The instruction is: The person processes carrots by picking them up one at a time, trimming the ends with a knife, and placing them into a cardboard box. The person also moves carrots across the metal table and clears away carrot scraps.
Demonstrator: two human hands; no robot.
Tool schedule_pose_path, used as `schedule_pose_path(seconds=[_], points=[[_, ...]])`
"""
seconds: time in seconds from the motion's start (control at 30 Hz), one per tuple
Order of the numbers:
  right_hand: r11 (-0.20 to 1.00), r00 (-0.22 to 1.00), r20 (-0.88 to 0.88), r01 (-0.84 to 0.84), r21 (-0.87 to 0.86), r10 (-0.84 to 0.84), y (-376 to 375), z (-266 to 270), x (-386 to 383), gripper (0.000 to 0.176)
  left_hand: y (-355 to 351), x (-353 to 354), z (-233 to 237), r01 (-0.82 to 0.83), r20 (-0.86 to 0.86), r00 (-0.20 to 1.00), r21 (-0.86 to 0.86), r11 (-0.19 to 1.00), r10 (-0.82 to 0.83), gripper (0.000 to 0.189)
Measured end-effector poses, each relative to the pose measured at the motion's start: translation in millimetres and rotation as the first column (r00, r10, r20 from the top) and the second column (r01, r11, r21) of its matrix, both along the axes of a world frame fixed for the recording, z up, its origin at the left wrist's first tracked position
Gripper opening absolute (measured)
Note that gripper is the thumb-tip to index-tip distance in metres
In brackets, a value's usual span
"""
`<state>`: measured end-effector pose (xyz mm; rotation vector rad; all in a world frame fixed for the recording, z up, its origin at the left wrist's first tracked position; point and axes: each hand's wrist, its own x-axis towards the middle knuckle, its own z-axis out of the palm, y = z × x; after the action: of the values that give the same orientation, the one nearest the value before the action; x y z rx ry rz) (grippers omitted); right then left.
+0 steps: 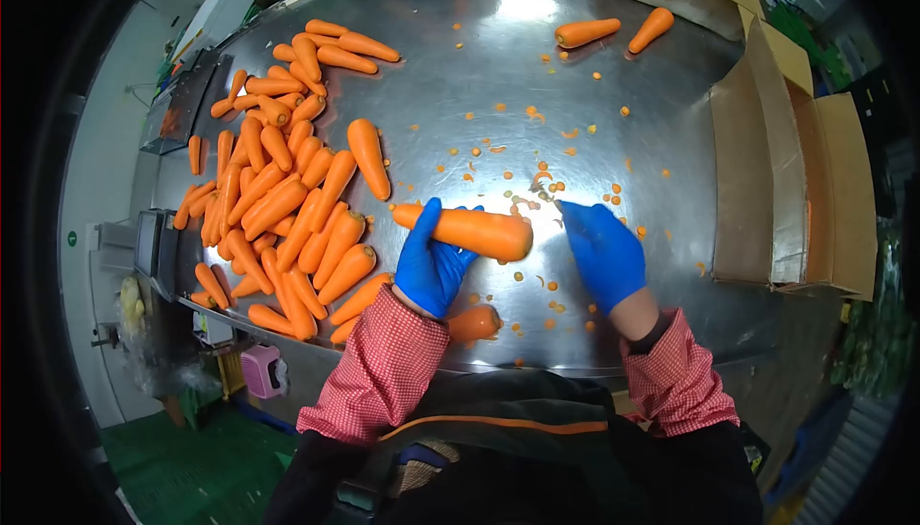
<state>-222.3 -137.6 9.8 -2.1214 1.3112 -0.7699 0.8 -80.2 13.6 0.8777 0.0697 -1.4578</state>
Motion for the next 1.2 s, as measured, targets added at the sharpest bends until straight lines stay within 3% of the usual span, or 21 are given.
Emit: schedule_pose_path(seconds=[0.07,0.27,0.43,0.5,0.6,0.63,0.67,0.7,0.73,0.8,0.83,0.87,0.9,0.93,1.03,1.13,1.2], points=[[0.987,0.998,-0.026,-0.056,-0.152,0.053,14,0,7,0.036,3,-1,-5,-0.081,-0.225,0.971,-0.009,0.997,0.077,0.040],[0.934,0.979,-0.201,-0.090,-0.347,0.019,21,15,27,0.038,12,-13,-3,-0.094,-0.423,0.899,0.060,0.994,0.111,0.045],[0.970,0.962,-0.272,-0.065,-0.234,-0.001,9,-3,22,0.034,21,-14,3,-0.026,-0.528,0.848,0.032,0.999,0.039,0.043],[0.991,0.989,-0.103,0.093,-0.098,-0.103,-5,-31,5,0.027,27,-10,6,-0.037,-0.569,0.822,-0.004,0.999,0.028,0.041],[0.995,0.998,-0.024,0.064,0.079,-0.063,-5,-32,-5,0.027,27,26,-5,-0.145,-0.432,0.896,-0.060,0.988,0.105,0.040],[0.992,0.998,-0.006,0.064,0.110,-0.064,-6,-32,-5,0.028,27,47,-9,-0.150,-0.091,0.986,-0.093,0.984,0.142,0.038],[0.989,0.998,0.014,0.066,0.135,-0.068,-11,-31,-5,0.028,30,83,-17,-0.086,0.149,0.982,-0.168,0.982,0.112,0.039],[0.984,0.997,0.001,0.081,0.156,-0.082,-18,-33,-4,0.029,33,119,-25,-0.034,0.381,0.917,-0.214,0.976,0.115,0.041],[0.979,0.995,-0.010,0.095,0.181,-0.095,-25,-37,-3,0.031,39,160,-39,-0.071,0.701,0.693,-0.168,0.983,0.169,0.045],[0.974,0.994,-0.064,0.105,0.202,-0.094,-47,-48,-3,0.042,60,218,-42,-0.397,0.432,0.774,-0.241,0.886,0.464,0.049],[0.970,0.987,-0.130,0.123,0.212,-0.097,-64,-49,-3,0.045,59,210,-30,-0.567,0.147,0.797,-0.153,0.810,0.586,0.050],[0.964,0.975,-0.195,0.146,0.221,-0.103,-84,-49,-2,0.049,57,202,-18,-0.730,-0.125,0.680,-0.019,0.683,0.723,0.052],[0.958,0.960,-0.259,0.170,0.231,-0.107,-104,-51,-2,0.052,48,173,3,-0.815,0.019,0.578,0.076,0.575,0.816,0.055],[0.969,0.943,-0.317,0.166,0.182,-0.102,-127,-58,-3,0.063,53,176,-10,-0.773,0.027,0.633,0.078,0.630,0.773,0.054],[0.987,0.893,-0.427,0.159,0.014,-0.138,-192,-48,8,0.069,78,179,-69,-0.551,0.096,0.834,0.074,0.831,0.544,0.048],[0.990,0.883,-0.448,0.122,-0.074,-0.142,-270,-61,28,0.079,56,125,-67,-0.396,0.161,0.913,0.130,0.909,0.375,0.038],[0.994,0.835,-0.541,0.112,-0.009,-0.099,-315,-59,46,0.077,36,95,-59,-0.304,0.154,0.948,0.180,0.935,0.279,0.034]])
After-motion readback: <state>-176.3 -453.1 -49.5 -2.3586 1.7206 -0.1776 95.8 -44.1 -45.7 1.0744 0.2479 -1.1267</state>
